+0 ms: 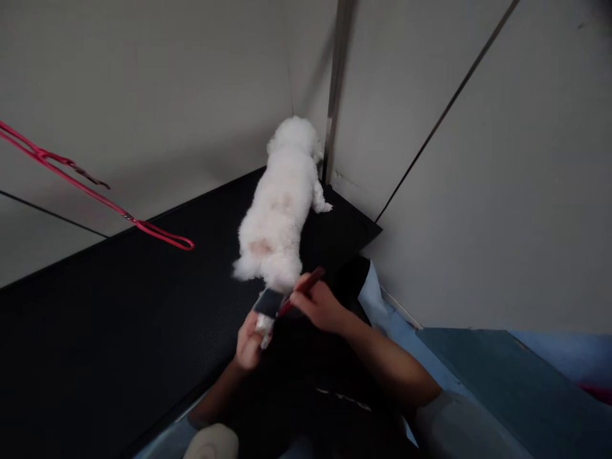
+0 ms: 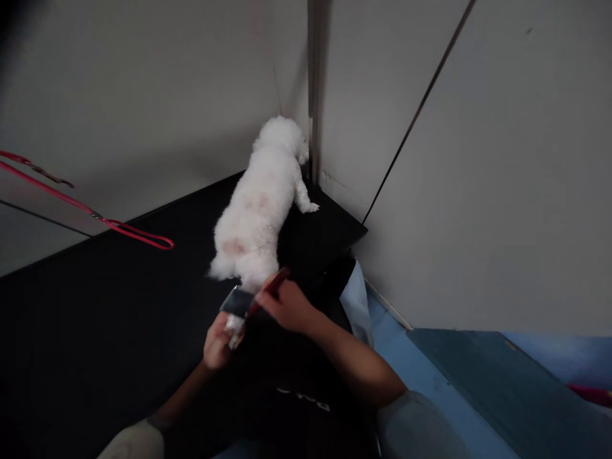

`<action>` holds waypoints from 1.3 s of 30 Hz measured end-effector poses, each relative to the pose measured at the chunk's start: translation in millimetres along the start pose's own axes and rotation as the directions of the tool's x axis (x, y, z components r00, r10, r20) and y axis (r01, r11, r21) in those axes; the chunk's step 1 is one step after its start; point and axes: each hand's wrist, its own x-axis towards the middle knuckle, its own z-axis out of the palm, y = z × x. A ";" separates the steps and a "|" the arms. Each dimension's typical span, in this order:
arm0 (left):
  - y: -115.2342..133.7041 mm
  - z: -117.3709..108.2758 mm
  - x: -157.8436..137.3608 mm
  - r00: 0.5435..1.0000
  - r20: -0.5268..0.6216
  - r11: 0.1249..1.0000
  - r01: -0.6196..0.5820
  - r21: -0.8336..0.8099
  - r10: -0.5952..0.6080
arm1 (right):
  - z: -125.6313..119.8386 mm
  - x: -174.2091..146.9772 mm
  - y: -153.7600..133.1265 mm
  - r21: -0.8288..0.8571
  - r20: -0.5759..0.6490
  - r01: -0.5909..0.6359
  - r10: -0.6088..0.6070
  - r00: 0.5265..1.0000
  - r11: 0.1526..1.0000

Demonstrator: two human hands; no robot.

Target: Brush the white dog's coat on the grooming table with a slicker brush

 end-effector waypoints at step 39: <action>52.2 -7.4 2.3 0.973 0.220 0.990 0.090 -0.106 -0.065 | 42.0 -3.3 54.0 0.613 -0.406 -0.040 0.358 0.841 0.789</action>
